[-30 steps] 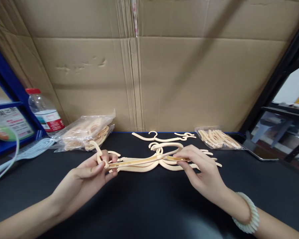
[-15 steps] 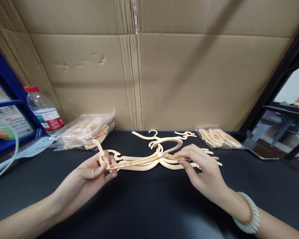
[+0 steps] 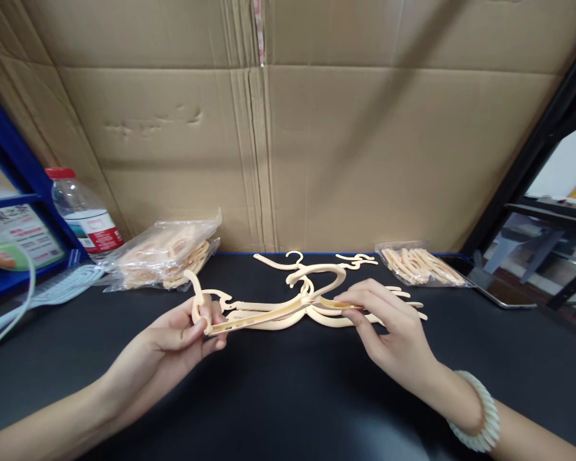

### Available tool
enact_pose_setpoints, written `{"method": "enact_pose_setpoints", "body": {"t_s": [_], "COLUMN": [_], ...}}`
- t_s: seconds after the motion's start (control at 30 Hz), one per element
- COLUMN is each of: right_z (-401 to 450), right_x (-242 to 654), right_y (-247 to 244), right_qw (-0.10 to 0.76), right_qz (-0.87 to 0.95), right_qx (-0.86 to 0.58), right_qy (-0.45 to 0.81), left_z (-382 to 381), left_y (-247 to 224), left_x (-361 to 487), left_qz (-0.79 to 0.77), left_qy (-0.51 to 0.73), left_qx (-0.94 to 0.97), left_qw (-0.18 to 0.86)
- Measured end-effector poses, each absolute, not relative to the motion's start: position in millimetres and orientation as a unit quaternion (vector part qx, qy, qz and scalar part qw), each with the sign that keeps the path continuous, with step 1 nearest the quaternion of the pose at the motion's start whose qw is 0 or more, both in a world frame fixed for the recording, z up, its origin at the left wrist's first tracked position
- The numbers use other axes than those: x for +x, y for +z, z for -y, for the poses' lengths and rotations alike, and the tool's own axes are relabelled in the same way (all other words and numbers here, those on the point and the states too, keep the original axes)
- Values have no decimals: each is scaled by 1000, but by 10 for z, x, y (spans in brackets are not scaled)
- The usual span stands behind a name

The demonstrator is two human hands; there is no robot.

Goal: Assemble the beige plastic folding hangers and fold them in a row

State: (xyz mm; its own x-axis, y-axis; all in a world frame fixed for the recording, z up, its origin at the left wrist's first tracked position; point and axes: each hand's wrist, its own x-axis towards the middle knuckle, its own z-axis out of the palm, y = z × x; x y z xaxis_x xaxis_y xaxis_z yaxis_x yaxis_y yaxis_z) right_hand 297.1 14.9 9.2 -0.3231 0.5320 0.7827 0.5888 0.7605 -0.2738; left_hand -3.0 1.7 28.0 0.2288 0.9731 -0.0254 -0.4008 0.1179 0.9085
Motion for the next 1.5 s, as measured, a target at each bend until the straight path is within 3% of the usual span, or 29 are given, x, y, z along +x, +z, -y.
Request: {"method": "enact_pose_setpoints", "body": {"t_s": [0.83,1.2,1.4,1.5], "right_z": [-61,-60,-119,-150], "right_x": [2892,2881,2951,2981], "right_y": [32,33,66,76], "right_qw": [439,447,437,421], "right_qz": [826,802,809,817], "right_qx": [-346,-392,-393,-394], "right_qy": [-76,-55,-17,8], "left_z": [-26,4,110,231], "left_y": [208,245,120,83], "left_x": [1,33,95,120], "left_qz": [-417,-401,-451,-396], "left_qy": [571,576,445,336], "left_qx": [390,379,486,687], "left_qw": [590,603,602,508]}}
